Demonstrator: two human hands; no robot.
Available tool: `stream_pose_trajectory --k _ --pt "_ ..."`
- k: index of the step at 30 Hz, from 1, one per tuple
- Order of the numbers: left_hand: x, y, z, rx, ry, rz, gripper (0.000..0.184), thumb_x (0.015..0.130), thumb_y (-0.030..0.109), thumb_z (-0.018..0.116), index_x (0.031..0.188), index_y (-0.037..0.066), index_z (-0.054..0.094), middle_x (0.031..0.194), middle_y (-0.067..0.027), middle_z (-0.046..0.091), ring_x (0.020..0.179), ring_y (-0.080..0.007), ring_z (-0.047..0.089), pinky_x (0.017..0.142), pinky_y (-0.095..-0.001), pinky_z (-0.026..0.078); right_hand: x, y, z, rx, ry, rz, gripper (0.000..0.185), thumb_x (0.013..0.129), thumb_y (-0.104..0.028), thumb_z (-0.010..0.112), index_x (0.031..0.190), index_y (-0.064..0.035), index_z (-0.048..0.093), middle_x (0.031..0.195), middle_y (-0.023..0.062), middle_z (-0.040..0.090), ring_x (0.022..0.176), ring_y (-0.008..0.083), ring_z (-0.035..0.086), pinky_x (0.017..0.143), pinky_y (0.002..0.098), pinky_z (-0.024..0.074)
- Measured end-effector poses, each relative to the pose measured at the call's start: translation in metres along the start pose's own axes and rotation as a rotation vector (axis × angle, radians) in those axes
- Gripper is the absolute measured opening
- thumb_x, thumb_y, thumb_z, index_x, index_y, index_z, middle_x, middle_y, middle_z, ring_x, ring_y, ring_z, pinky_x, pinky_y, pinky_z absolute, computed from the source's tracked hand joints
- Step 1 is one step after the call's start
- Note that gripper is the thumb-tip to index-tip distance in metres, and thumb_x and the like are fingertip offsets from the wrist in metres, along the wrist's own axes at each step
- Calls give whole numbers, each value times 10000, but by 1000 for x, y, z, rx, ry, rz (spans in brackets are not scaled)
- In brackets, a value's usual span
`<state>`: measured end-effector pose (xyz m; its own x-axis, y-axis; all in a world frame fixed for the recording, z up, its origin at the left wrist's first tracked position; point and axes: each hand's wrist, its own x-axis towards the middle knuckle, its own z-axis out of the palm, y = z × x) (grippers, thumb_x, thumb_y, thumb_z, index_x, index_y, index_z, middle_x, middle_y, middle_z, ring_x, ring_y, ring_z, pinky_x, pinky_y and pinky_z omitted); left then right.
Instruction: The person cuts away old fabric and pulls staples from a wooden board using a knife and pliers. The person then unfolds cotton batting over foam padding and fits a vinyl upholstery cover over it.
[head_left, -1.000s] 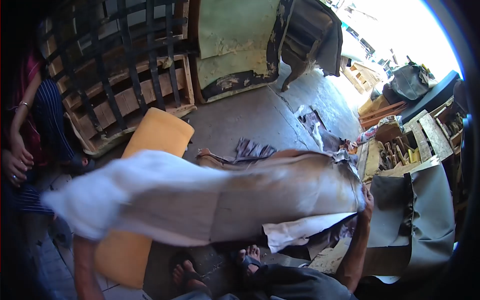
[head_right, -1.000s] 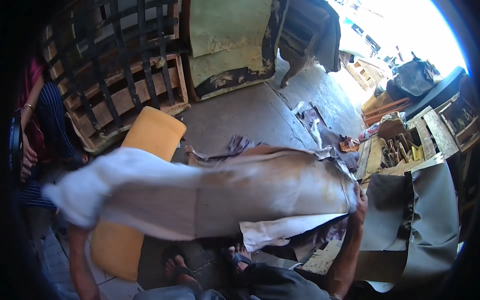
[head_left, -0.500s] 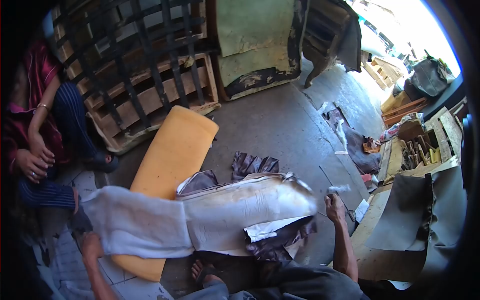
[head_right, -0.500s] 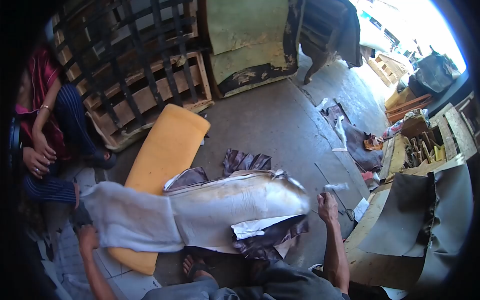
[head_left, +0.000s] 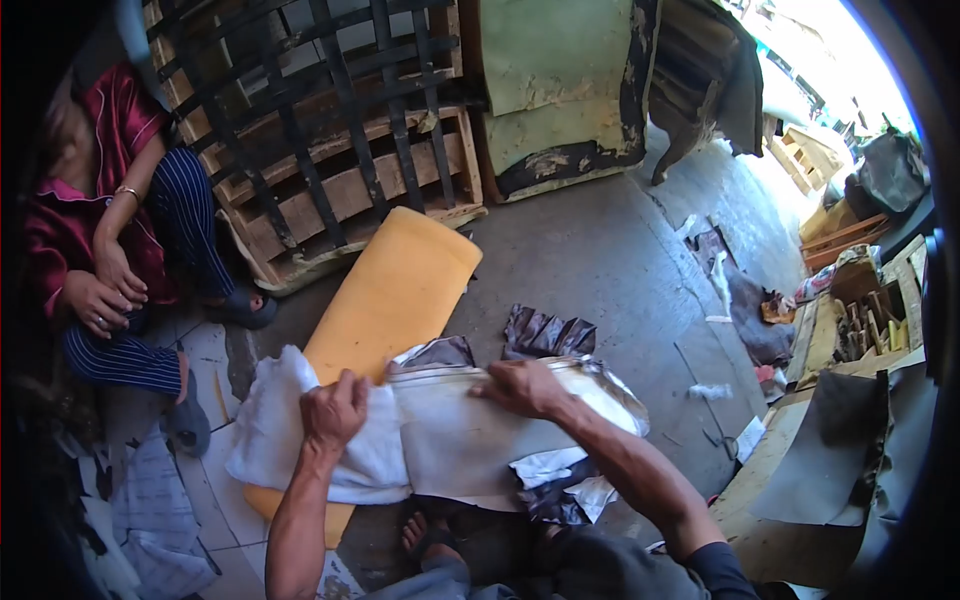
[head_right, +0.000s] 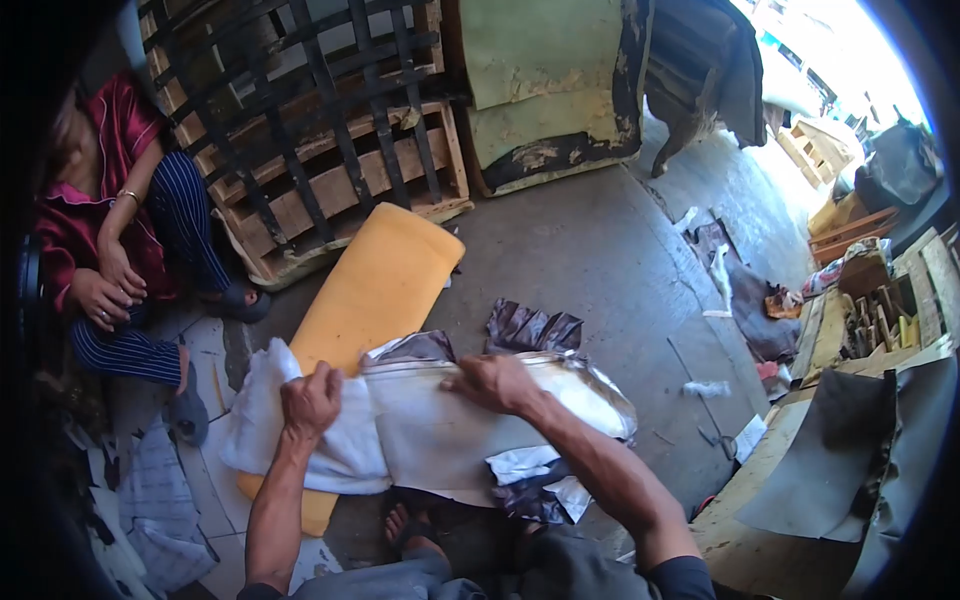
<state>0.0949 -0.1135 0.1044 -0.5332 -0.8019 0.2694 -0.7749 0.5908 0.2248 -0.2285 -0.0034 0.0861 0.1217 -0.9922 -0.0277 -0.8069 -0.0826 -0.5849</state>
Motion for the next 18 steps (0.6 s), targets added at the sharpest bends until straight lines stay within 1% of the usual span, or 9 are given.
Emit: stream_pose_trajectory --k 1,4,6,8,10,11,13,14,18 --pt "-2 -25 8 14 170 38 345 993 330 549 736 111 620 550 -148 608 478 -371 614 466 -469 486 -12 -7 -15 -49 25 24 471 930 -525 615 843 -62 617 707 174 655 640 394 651 588 479 513" --pt "-7 -80 -5 112 111 -224 461 1007 344 500 699 48 673 627 -250 616 605 -453 631 580 -524 505 -52 0 -77 -184 103 141 431 933 -481 636 787 -76 617 577 138 602 488 339 592 506 441 494" --pt "-5 -98 -17 129 165 -258 488 1015 338 475 705 30 692 650 -269 623 629 -471 634 611 -550 505 -84 14 -124 -198 137 276 459 926 -491 642 727 -78 614 564 135 593 468 295 579 501 433 472" --pt "-6 -136 -24 253 144 -348 517 1023 333 450 717 4 704 661 -281 626 642 -486 632 624 -565 503 -126 48 -164 -349 192 445 480 903 -481 664 673 -64 600 566 133 590 451 260 556 490 422 444" --pt "-7 -149 -45 261 204 -388 546 1030 331 434 700 -21 689 660 -287 626 645 -488 631 620 -565 500 -167 67 -201 -333 226 571 486 874 -476 682 662 -48 595 556 149 561 445 293 522 489 427 424" --pt "-7 -155 -47 284 193 -318 548 1029 325 443 683 -30 676 656 -289 624 640 -486 631 613 -563 497 -179 78 -211 -344 238 573 486 874 -476 682 662 -48 595 556 149 561 445 293 522 489 427 424" --pt "9 -149 -52 270 169 -298 525 1022 322 454 698 -22 683 654 -280 628 628 -482 630 607 -558 501 -206 94 -219 -451 259 467 474 870 -452 678 671 -31 590 558 165 538 453 331 489 499 441 416" --pt "10 -146 -52 268 133 -280 502 1015 318 464 712 -13 689 652 -270 631 616 -479 629 600 -554 506 -214 105 -224 -440 247 525 487 867 -474 677 684 -30 593 574 180 534 479 361 507 508 442 419" --pt "35 -129 -42 288 171 -228 476 1006 289 480 699 -12 683 658 -270 630 607 -481 623 588 -559 502 -208 91 -235 -461 168 683 489 866 -515 665 738 -43 661 582 168 572 554 350 595 574 438 468"
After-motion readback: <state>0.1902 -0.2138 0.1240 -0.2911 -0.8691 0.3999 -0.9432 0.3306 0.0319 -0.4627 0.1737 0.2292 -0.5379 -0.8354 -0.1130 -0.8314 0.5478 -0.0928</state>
